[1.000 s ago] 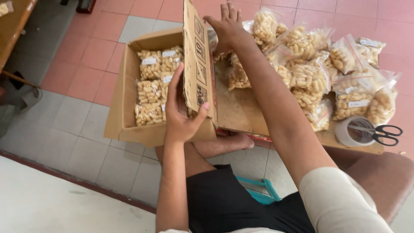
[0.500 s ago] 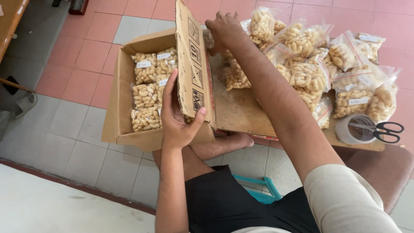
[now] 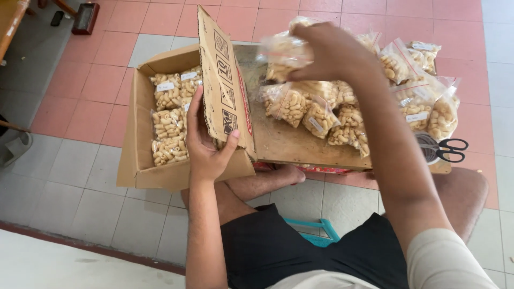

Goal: Inspecting and packing small plastic bags of snacks into a cardboard box while sitting on the floor.

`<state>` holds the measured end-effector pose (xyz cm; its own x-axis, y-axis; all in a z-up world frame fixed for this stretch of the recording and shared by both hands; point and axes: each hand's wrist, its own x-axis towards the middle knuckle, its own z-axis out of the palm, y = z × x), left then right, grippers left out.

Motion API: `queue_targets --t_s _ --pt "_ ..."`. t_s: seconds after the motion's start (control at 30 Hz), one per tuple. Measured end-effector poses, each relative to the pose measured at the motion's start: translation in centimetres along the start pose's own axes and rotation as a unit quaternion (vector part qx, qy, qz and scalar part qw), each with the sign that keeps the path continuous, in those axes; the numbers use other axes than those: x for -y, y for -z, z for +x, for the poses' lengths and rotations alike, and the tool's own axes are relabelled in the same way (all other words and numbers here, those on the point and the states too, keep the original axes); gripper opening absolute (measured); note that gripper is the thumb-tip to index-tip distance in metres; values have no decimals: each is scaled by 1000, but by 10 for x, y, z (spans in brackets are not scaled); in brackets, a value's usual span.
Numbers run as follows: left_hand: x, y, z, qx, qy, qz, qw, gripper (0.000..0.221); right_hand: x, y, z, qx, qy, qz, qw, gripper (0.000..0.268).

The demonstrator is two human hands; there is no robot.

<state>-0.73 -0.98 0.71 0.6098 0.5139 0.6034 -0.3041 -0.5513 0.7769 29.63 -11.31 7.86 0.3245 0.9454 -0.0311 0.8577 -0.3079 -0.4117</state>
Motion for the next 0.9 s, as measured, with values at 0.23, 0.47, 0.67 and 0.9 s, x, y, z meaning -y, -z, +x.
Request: queue_targets --t_s 0.23,0.47,0.67,0.9 --pt "4 2 2 15 -24 10 1000 76 -78 13 -128 -178 -26 -48 982 74" --pt "10 -1 9 26 -72 -7 997 84 -122 -69 -154 -127 -183 -7 975 83" --pt "20 3 12 16 -101 5 995 91 -119 -87 -167 -235 -130 -18 963 92" --pt "12 -4 15 16 -97 21 995 91 -115 -95 -168 -284 -86 26 955 75"
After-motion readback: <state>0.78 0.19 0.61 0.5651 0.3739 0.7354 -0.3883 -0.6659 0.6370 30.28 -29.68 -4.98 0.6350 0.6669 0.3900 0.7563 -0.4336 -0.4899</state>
